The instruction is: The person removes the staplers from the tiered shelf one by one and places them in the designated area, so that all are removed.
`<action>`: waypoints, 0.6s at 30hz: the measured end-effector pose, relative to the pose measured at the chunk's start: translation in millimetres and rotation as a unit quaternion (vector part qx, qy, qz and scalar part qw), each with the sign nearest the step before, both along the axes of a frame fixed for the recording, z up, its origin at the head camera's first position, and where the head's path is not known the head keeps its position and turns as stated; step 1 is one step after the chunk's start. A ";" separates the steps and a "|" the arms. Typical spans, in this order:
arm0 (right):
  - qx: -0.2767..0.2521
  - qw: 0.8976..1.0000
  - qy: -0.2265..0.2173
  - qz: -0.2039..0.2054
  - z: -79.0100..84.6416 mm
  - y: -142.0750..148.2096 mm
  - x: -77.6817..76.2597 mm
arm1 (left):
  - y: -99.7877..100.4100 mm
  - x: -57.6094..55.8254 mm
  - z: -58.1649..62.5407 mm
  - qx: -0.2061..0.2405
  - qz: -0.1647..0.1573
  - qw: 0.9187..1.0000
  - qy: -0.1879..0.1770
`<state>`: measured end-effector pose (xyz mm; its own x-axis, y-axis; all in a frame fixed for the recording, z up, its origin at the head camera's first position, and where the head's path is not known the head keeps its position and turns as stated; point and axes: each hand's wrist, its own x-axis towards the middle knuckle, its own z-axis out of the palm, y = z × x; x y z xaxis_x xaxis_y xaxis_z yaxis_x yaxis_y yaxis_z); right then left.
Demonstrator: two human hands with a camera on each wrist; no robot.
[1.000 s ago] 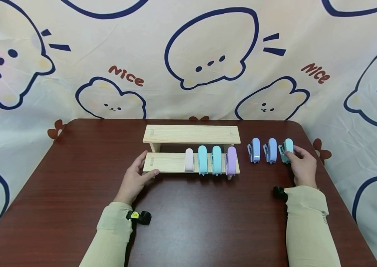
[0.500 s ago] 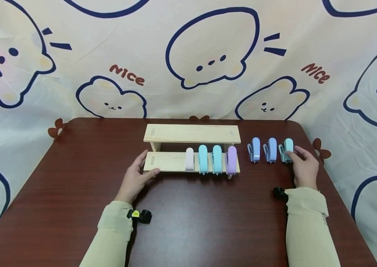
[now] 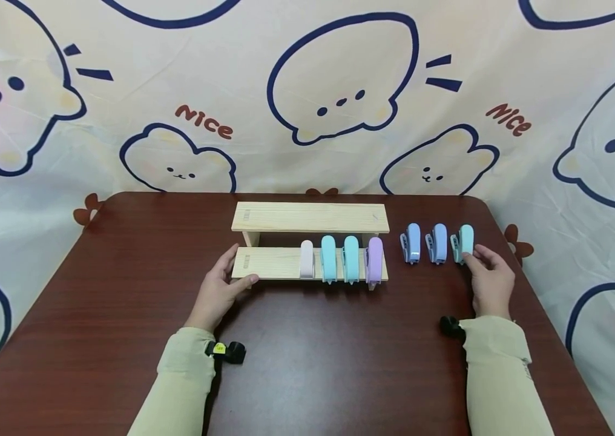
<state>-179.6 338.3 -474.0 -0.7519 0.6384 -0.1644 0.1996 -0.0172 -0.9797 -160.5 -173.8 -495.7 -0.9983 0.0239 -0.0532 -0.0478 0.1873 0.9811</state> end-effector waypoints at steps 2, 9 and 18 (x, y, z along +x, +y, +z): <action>-0.003 1.000 0.006 -0.004 -0.3 -1.9 2.9 | 0.2 0.1 0.0 -0.003 0.002 1.000 0.001; -0.012 0.999 0.025 -0.018 -1.4 -5.6 8.2 | 0.9 0.6 1.1 -0.010 0.005 1.000 0.000; -0.011 0.997 0.075 -0.032 -1.9 -9.8 10.3 | 0.7 1.4 3.7 -0.003 0.004 1.000 0.004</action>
<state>-169.3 328.5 -475.8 -0.7266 0.6837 -0.0681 0.0489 -0.0475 -0.9977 -159.1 -173.1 -492.0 -0.9989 0.0156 -0.0451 -0.0413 0.1926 0.9804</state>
